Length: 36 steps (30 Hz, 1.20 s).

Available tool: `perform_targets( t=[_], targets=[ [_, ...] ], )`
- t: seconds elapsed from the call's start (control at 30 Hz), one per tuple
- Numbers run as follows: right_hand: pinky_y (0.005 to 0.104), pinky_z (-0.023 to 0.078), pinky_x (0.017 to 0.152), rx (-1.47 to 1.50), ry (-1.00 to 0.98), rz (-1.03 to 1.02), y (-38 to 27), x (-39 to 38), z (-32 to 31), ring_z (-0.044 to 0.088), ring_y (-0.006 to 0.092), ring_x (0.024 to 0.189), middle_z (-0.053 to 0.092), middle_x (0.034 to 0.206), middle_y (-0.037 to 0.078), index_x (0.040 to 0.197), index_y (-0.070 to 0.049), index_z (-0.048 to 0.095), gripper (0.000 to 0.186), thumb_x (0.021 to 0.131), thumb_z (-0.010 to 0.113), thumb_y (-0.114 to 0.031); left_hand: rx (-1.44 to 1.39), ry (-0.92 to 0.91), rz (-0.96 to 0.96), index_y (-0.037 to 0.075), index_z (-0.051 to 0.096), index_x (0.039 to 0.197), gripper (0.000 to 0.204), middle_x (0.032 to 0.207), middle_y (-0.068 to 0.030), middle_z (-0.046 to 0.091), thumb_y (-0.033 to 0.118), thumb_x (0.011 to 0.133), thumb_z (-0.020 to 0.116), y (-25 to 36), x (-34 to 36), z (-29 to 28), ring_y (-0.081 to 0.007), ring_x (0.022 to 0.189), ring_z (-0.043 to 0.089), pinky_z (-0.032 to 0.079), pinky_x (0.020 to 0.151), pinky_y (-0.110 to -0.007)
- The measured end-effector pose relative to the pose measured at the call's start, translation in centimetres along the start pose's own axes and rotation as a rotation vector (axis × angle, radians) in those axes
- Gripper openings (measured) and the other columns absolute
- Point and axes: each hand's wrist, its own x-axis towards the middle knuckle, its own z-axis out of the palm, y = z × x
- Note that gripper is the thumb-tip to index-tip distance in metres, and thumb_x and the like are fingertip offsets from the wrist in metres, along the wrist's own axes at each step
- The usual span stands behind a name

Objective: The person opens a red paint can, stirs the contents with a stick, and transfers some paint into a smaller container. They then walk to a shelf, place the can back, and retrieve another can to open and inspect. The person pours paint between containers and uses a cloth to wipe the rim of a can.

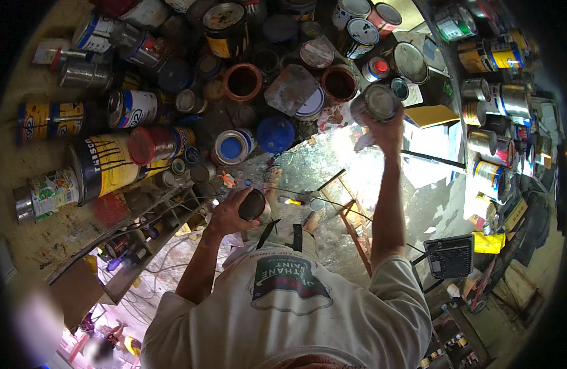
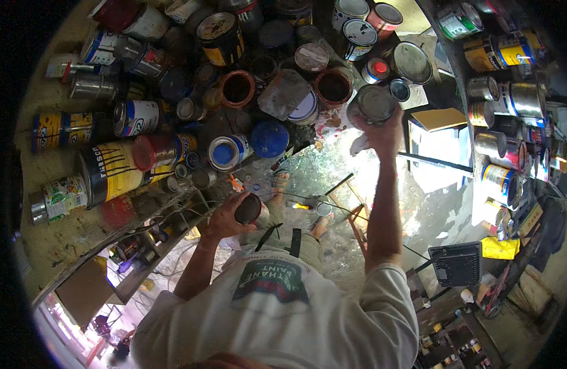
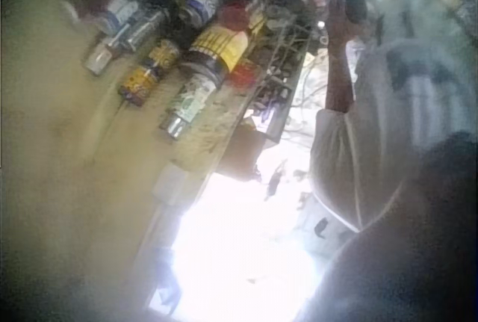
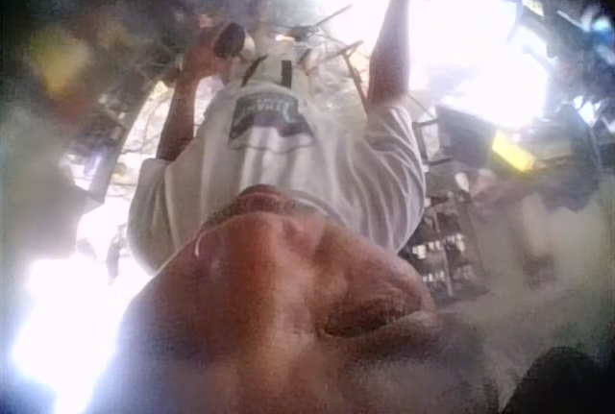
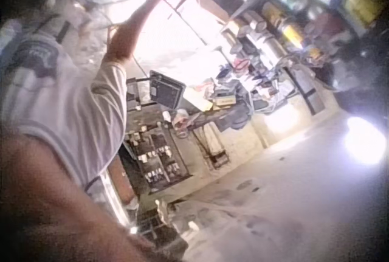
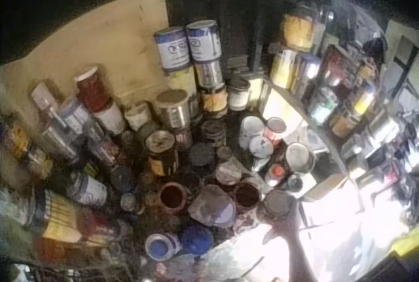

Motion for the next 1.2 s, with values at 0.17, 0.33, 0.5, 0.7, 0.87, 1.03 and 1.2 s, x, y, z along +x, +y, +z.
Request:
perform_targets(
  t=[0.17, 0.33, 0.5, 0.7, 0.87, 1.03, 1.2],
  targets=[
    [0.0486, 0.051, 0.105, -0.091, 0.099, 0.041, 4.6, -1.5, 5.2, 0.060, 0.0395, 0.129, 0.056, 0.141, 0.023, 0.151, 0.000, 0.034, 0.116, 0.065, 0.101, -0.039, 0.003, -0.008, -0.039, 0.020, 0.044, 0.158, 0.108, 0.147, -0.0180, 0.055, 0.043, 0.066, 0.095, -0.6, -1.4, 0.0, -0.0399, 0.134, 0.059, 0.053, 0.108, -0.051],
    [0.0460, 0.040, 0.119, -0.230, 0.076, 0.089, 5.1, -2.1, 5.0, 0.045, 0.0439, 0.146, 0.043, 0.158, 0.031, 0.164, 0.006, 0.011, 0.142, 0.067, 0.099, -0.047, 0.059, -0.019, -0.075, 0.018, 0.043, 0.159, 0.108, 0.147, -0.0179, 0.054, 0.046, 0.067, 0.093, -1.7, -3.6, 0.0, -0.0392, 0.128, 0.063, 0.056, 0.103, -0.048],
    [0.0471, 0.038, 0.121, -0.368, 0.122, 0.157, 2.1, -3.8, 1.6, 0.049, 0.0403, 0.144, 0.054, 0.151, 0.027, 0.162, 0.006, 0.018, 0.129, 0.071, 0.097, -0.039, -0.063, 0.063, -0.119, 0.018, 0.045, 0.157, 0.107, 0.147, -0.0179, 0.055, 0.045, 0.066, 0.093, -3.6, -4.6, 0.7, -0.0395, 0.130, 0.061, 0.055, 0.105, -0.048],
    [0.0440, 0.053, 0.099, -0.149, -0.308, -0.184, -18.0, -4.3, 7.3, 0.067, 0.0382, 0.120, 0.065, 0.137, 0.022, 0.130, 0.000, 0.063, 0.075, 0.070, 0.099, -0.028, -0.119, 0.100, -0.067, 0.016, 0.045, 0.156, 0.108, 0.148, -0.0179, 0.056, 0.041, 0.064, 0.095, -4.8, -4.4, 0.6, -0.0389, 0.132, 0.060, 0.054, 0.106, -0.047],
    [0.0480, 0.054, 0.103, -0.489, -0.482, -0.513, -21.1, -0.3, 19.4, 0.065, 0.0409, 0.124, 0.063, 0.140, 0.021, 0.148, -0.005, 0.048, 0.113, 0.059, 0.099, -0.051, -0.140, 0.166, -0.065, 0.016, 0.046, 0.156, 0.108, 0.147, -0.0174, 0.057, 0.039, 0.064, 0.096, -4.9, -4.8, -0.4, -0.0374, 0.133, 0.060, 0.054, 0.107, -0.048],
    [0.0499, 0.055, 0.102, -0.791, -0.698, -0.335, -22.1, 2.3, 23.9, 0.065, 0.0392, 0.125, 0.064, 0.138, 0.020, 0.149, -0.009, 0.048, 0.114, 0.055, 0.098, -0.051, -0.209, 0.242, -0.109, 0.017, 0.046, 0.157, 0.109, 0.146, -0.0170, 0.057, 0.038, 0.063, 0.097, -7.4, -6.7, 0.8, -0.0368, 0.132, 0.061, 0.055, 0.106, -0.048],
    [0.0497, 0.058, 0.097, -0.635, -0.656, -0.465, -21.6, 1.9, 23.0, 0.069, 0.0419, 0.119, 0.066, 0.133, 0.029, 0.145, 0.003, 0.044, 0.121, 0.055, 0.098, -0.057, -0.159, 0.222, -0.165, 0.018, 0.046, 0.157, 0.107, 0.144, -0.0174, 0.057, 0.036, 0.064, 0.097, -9.5, -8.3, 2.2, -0.0368, 0.131, 0.062, 0.055, 0.106, -0.047]
  ],
)
